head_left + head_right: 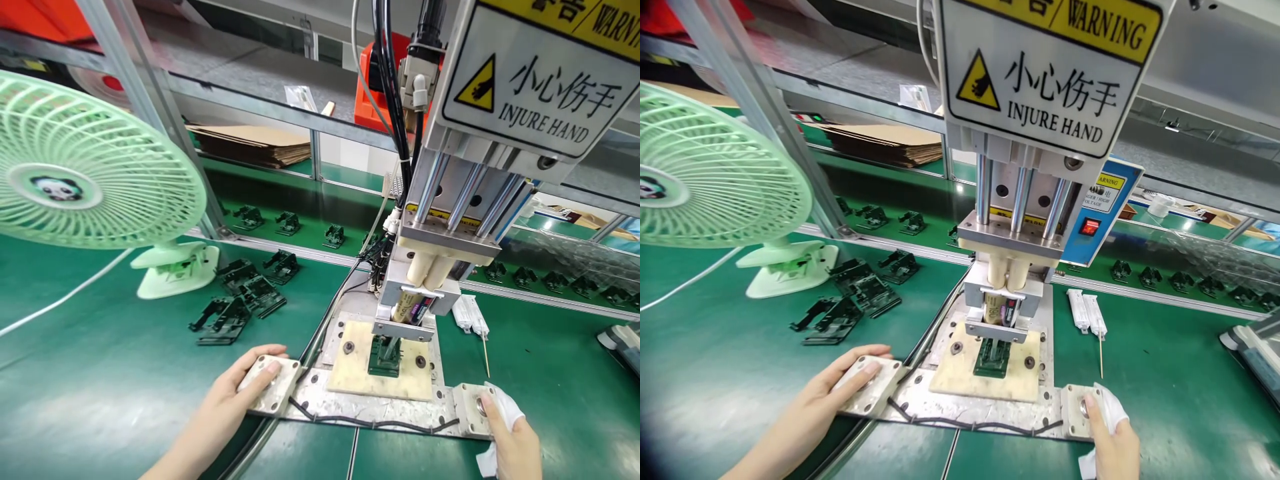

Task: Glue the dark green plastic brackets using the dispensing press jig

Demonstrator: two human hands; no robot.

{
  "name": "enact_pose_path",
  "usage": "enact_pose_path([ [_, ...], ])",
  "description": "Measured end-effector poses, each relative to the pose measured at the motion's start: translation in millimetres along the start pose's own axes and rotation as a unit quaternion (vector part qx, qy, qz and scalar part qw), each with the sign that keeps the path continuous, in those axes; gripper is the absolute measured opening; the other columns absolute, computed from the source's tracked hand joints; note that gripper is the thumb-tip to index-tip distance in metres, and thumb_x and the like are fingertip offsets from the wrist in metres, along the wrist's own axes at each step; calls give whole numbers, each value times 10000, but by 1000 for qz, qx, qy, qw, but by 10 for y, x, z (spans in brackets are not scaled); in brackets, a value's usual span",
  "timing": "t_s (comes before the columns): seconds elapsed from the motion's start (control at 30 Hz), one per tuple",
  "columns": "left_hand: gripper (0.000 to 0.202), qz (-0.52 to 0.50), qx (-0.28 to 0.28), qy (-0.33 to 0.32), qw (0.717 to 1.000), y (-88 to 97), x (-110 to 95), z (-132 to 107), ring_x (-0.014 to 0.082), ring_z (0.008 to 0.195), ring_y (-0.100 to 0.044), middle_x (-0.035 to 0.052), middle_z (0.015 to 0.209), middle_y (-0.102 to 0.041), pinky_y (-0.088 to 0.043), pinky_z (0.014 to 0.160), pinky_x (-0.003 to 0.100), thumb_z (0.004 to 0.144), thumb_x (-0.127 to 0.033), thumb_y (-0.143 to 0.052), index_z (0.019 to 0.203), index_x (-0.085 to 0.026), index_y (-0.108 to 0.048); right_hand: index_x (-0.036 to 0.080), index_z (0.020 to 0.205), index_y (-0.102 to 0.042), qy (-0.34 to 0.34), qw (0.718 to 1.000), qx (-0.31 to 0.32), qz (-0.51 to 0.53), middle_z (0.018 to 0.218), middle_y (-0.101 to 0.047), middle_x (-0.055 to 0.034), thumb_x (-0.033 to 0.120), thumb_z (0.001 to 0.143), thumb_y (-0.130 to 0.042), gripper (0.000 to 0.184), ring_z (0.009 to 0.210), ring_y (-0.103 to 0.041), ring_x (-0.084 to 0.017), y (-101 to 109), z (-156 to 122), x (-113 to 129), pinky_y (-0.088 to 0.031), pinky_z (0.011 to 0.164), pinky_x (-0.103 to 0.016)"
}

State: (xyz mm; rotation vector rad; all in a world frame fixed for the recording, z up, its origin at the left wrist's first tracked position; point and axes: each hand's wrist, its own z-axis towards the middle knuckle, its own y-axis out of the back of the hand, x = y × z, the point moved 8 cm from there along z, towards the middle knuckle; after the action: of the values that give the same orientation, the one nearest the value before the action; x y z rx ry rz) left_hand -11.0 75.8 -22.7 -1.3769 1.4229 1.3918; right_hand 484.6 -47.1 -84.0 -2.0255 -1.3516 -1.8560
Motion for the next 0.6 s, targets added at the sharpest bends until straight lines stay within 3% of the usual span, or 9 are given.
enact_pose_path([
  [0.6,599,-3,2,-7,1000,3,-23,0,207,680,-635,54,923,-728,-467,573,249,713,-719,-664,1054,-226,-644,158,763,-690,-7,1000,-7,21,761,-727,-104,744,545,-777,631,695,-663,-293,18,-61,53,-488,487,-331],
])
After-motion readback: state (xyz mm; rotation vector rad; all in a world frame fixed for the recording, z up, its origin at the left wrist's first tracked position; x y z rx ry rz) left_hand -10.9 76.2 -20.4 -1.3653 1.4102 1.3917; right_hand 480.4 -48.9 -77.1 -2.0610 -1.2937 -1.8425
